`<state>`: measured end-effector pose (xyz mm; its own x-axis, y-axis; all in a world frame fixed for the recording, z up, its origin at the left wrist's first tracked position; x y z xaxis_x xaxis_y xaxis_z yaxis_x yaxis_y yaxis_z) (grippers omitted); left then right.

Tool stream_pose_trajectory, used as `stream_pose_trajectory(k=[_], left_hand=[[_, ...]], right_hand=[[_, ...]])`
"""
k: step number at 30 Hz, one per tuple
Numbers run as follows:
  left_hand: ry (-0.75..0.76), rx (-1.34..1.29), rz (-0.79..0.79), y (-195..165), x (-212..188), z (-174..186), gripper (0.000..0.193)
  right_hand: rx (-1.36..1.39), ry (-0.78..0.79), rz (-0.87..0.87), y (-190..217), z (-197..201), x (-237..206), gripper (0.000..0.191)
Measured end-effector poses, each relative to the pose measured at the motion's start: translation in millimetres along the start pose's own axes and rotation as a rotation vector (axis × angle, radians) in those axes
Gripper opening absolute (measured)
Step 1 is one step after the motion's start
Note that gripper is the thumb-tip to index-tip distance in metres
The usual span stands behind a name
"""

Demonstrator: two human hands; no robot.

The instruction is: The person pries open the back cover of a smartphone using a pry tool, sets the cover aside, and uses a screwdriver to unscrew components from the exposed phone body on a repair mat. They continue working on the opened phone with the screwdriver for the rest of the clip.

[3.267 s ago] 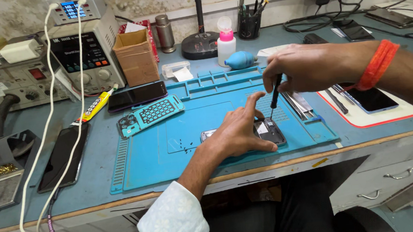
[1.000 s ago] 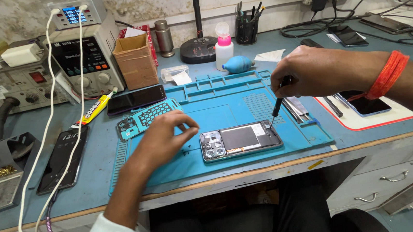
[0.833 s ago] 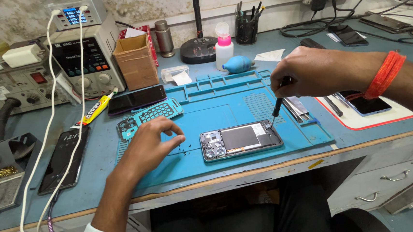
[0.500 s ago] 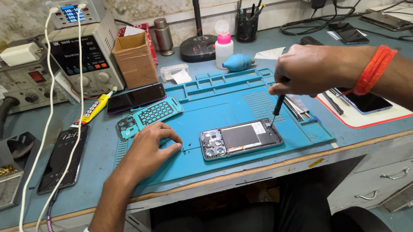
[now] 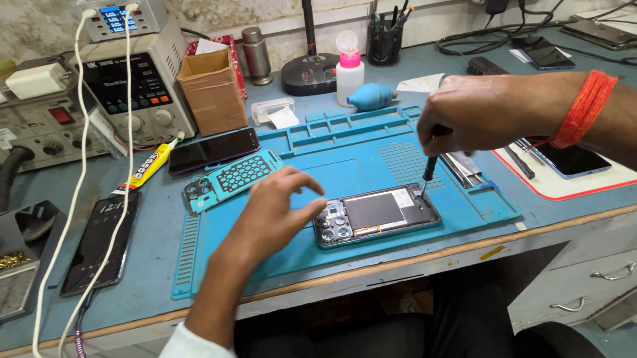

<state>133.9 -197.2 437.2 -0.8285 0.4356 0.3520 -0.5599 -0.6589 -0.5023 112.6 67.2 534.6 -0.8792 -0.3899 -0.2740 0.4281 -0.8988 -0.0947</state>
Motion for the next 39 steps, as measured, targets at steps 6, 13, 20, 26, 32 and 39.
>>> stream_pose_trajectory(k=[6,13,20,26,32,39], left_hand=[[0.025,-0.175,-0.137,-43,37,-41,0.034],[0.204,-0.088,-0.106,-56,63,-78,0.043],[0.201,-0.094,-0.153,-44,64,-90,0.037],[0.225,-0.106,-0.143,-43,64,-90,0.038],[0.21,-0.109,-0.142,-42,64,-91,0.037],[0.2,-0.108,-0.161,-41,64,-92,0.036]], right_hand=[[-0.074,-0.311,0.401,6,2,0,0.046],[-0.046,-0.124,0.174,10,6,-6,0.025],[-0.002,-0.136,0.233,19,5,-13,0.026],[-0.023,-0.185,0.342,20,10,-12,0.026],[0.058,0.04,-0.065,-13,-7,-1,0.03],[0.042,0.068,-0.245,-26,-9,-2,0.033]])
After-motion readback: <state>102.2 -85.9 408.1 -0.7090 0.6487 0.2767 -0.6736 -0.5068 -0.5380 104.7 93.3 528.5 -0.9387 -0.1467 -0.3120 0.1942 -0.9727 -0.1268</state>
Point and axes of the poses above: each hand's wrist, its own x-axis towards the middle knuckle, its own z-axis out of the back of the hand, y = z × x, the point moved 4 cm from there along x, towards the middle knuckle, and after that the axes turned 1 degree about y, right-handed, at the moved point
